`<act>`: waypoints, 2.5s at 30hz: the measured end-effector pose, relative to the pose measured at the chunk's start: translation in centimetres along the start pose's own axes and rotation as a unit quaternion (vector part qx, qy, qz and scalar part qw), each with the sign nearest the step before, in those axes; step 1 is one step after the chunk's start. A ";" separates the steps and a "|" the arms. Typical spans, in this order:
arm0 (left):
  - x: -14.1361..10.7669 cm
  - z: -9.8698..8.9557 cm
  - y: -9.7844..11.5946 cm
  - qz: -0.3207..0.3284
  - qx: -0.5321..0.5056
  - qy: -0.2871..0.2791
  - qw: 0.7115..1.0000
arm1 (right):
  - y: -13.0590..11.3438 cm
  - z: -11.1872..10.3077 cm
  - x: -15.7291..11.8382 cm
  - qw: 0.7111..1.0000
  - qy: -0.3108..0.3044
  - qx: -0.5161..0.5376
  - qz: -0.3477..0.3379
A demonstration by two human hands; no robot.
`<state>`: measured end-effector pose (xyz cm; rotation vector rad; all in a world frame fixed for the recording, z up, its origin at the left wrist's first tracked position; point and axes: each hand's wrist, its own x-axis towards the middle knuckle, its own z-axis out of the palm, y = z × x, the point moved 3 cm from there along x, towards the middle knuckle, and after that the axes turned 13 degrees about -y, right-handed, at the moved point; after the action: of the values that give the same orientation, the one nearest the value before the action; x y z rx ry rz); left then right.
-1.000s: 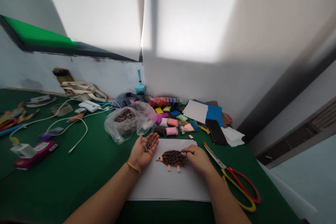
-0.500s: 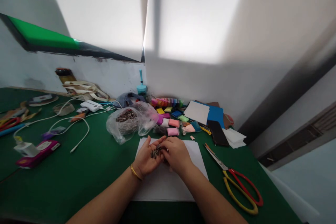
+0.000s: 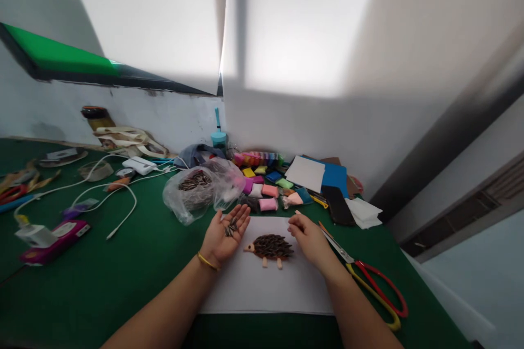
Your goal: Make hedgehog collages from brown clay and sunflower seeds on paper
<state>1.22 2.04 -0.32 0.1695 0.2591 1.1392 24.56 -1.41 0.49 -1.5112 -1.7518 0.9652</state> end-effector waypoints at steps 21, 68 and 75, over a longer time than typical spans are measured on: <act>0.8 -1.2 0.2 0.015 0.024 0.000 1.000 | 0.7 -0.1 -0.5 0.994 -0.074 -0.074 0.043; 0.7 -1.1 0.2 0.012 0.021 0.018 1.000 | -0.7 0.4 0.6 0.948 -0.139 -0.283 -0.038; 0.8 -1.3 0.2 0.014 0.021 0.011 1.000 | 0.5 0.3 0.1 0.971 -0.117 -0.209 -0.019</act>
<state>0.95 2.89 -1.64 0.1984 0.3004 1.1647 24.53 -1.32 -0.12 -1.6614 -2.2554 0.8141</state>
